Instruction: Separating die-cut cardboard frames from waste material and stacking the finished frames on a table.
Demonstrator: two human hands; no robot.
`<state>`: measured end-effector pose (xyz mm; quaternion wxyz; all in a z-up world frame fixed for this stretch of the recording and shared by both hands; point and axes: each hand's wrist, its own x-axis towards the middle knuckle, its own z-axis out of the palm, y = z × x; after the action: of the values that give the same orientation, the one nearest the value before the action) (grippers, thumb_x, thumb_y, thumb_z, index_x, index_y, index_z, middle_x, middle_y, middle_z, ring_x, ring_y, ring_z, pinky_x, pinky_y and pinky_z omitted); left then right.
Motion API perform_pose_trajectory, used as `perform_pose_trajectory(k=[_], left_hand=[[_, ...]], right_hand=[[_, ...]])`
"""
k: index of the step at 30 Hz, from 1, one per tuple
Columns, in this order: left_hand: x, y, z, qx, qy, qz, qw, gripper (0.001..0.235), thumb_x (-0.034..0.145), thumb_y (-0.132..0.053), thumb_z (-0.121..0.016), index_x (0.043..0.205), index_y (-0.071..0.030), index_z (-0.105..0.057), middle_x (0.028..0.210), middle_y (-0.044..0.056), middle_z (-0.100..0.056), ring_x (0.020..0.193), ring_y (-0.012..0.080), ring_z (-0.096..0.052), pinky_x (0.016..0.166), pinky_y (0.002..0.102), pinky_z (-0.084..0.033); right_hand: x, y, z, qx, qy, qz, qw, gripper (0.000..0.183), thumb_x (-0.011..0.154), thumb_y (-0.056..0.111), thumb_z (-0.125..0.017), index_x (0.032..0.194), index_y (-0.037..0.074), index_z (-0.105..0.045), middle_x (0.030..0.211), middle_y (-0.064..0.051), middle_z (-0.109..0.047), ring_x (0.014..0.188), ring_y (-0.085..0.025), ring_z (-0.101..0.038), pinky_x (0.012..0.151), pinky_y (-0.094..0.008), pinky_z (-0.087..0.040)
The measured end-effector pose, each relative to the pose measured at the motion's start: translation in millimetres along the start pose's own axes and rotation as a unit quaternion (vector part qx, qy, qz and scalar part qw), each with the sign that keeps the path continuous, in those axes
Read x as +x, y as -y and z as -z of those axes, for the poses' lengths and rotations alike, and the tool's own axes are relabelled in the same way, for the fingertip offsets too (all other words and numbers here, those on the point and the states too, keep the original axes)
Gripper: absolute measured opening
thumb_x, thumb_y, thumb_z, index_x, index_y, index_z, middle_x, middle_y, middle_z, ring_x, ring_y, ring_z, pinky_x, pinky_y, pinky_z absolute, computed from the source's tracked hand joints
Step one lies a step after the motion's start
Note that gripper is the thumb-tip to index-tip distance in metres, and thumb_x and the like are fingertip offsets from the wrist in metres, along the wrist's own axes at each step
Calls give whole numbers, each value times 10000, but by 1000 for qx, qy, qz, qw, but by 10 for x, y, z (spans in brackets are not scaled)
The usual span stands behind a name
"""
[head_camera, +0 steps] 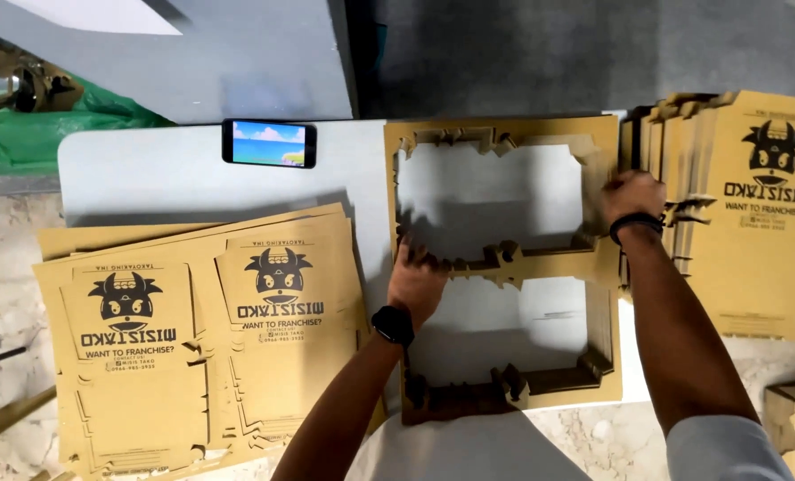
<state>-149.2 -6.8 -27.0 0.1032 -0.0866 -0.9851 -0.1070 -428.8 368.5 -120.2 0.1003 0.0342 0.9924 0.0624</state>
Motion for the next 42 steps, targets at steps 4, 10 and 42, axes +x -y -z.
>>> perform_pose_trajectory(k=[4, 10, 42], left_hand=[[-55, 8, -126, -1, 42, 2, 999, 97, 797, -175, -736, 871, -182, -799, 732, 56, -737, 974, 274, -682, 1190, 622, -311], [-47, -2, -163, 12, 110, -8, 994, 137, 905, -195, -670, 922, -181, -805, 759, 35, -757, 1022, 283, -669, 1226, 606, -306], [2124, 1369, -295, -45, 85, -39, 995, 272, 783, -202, -763, 1046, -150, -716, 1031, 58, -633, 940, 317, -665, 760, 475, -564]], right_hand=[[-313, 232, 350, 36, -20, -35, 999, 269, 913, 332, -662, 1052, 156, -811, 871, -153, -760, 861, -402, -714, 678, -478, -618], [-320, 246, 304, 35, -49, -7, 998, 244, 964, 284, -624, 944, 126, -809, 822, -185, -749, 819, -430, -717, 630, -509, -610], [-377, 166, -19, 5, -126, 8, 992, 161, 979, 367, -742, 1036, 259, -846, 786, -82, -784, 692, -296, -753, 548, -407, -616]])
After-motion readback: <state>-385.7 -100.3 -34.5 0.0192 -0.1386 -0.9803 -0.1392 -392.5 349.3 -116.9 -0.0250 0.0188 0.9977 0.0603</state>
